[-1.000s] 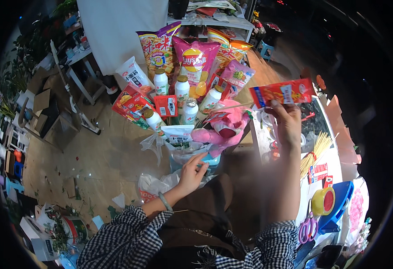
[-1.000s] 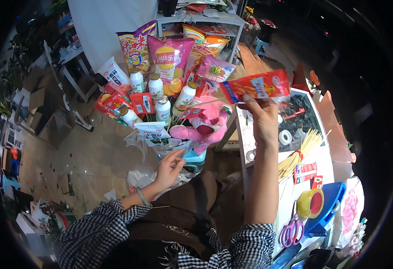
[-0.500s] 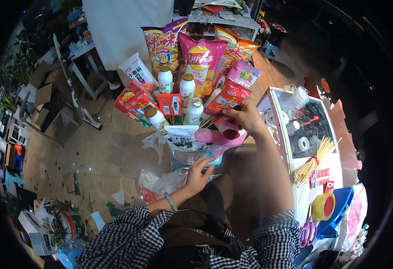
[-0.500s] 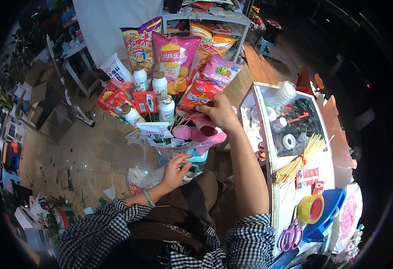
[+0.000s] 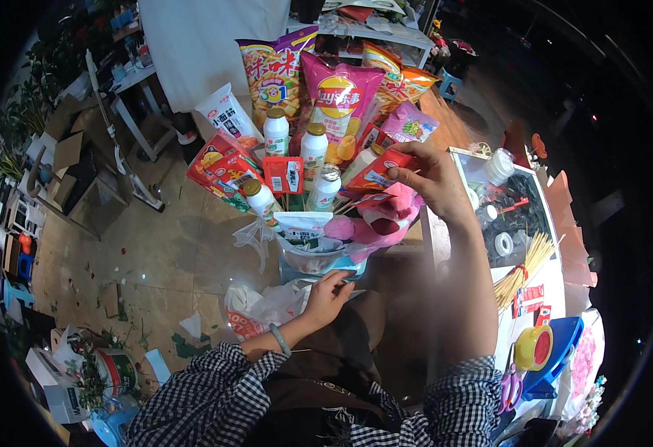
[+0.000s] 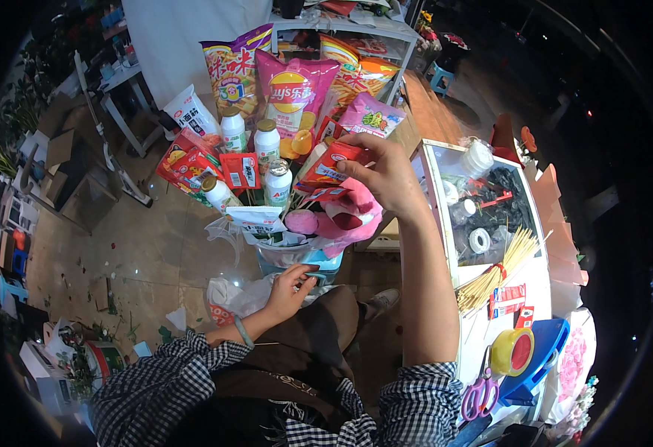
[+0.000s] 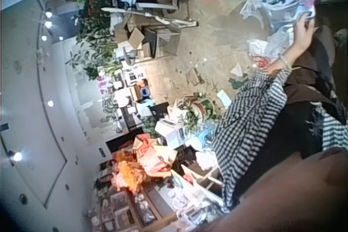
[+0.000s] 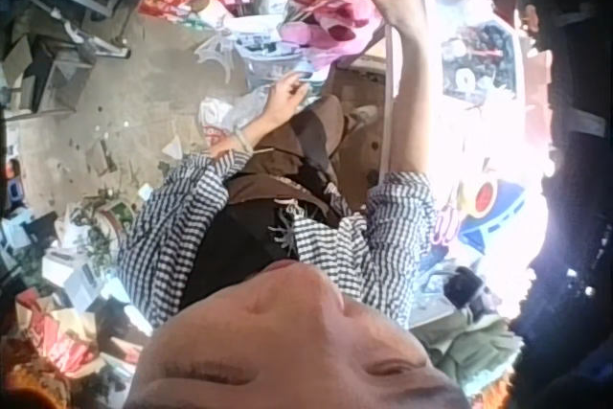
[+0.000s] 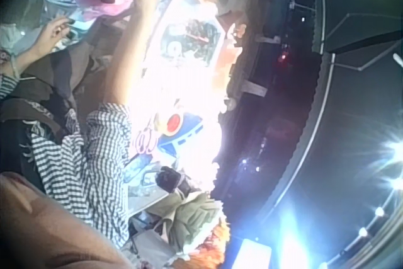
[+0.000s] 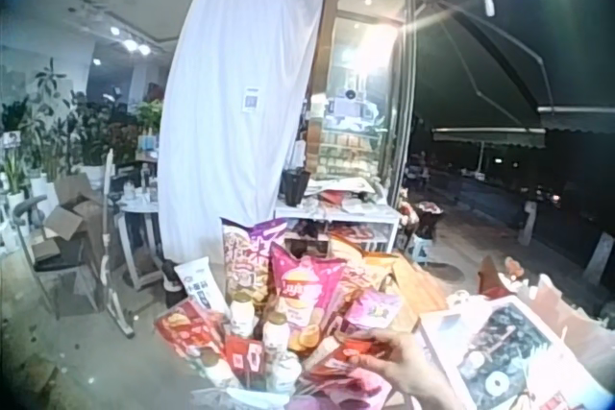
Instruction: The person assembles a snack bouquet by inserting wooden skewers into small snack packets and arranging them into a floral-style bouquet. They use scissors to trim skewers and tape to secure items, then place the assembled bouquet into a bucket.
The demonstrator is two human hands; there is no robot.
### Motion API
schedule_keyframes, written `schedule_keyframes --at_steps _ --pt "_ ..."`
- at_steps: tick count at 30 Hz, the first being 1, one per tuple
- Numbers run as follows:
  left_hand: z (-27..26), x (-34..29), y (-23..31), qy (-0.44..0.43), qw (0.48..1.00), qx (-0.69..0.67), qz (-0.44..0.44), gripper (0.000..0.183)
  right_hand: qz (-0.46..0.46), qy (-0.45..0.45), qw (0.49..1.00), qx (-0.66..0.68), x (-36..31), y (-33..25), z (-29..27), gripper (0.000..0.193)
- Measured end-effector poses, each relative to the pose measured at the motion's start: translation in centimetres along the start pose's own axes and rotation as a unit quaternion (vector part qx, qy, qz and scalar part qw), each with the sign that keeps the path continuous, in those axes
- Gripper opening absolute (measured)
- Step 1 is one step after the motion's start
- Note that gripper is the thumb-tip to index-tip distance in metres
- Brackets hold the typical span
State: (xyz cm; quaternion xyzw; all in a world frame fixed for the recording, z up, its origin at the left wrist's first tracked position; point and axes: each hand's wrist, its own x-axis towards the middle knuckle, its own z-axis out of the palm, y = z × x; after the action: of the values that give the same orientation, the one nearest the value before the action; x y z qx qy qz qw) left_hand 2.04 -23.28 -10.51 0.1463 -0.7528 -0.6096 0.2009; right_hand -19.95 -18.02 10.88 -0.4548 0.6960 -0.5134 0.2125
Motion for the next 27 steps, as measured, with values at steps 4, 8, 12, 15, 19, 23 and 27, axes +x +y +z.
schedule_keyframes --at_steps 4,8,12,15,19,23,27 --pt "0.1 -0.2 -0.3 -0.007 1.0 0.013 -0.016 0.025 -0.028 -0.045 0.995 -0.088 0.8 -0.4 1.0 0.025" --pt "0.4 -0.3 -0.3 0.0 0.999 0.035 0.006 0.026 -0.01 -0.064 0.991 -0.115 2.0 -0.6 1.8 0.023" --pt "0.6 -0.2 -0.3 -0.002 0.999 0.029 -0.015 0.026 -0.036 -0.071 0.989 -0.123 2.7 -0.6 2.7 0.025" --pt "0.8 0.0 -0.4 -0.008 0.999 0.026 -0.023 0.027 -0.007 -0.053 0.986 -0.16 2.6 -0.2 3.4 0.027" --pt "0.8 0.0 -0.9 -0.009 1.0 0.03 -0.004 0.028 0.025 -0.062 0.987 -0.144 2.0 0.7 4.1 0.024" --pt "0.7 -0.2 -1.1 -0.015 1.0 0.026 -0.009 0.028 -0.015 -0.052 0.987 -0.152 1.9 1.7 4.7 0.02" --pt "0.9 -0.3 -0.9 -0.023 0.999 0.031 -0.02 0.028 -0.022 -0.044 0.987 -0.154 2.3 2.5 5.4 0.021"
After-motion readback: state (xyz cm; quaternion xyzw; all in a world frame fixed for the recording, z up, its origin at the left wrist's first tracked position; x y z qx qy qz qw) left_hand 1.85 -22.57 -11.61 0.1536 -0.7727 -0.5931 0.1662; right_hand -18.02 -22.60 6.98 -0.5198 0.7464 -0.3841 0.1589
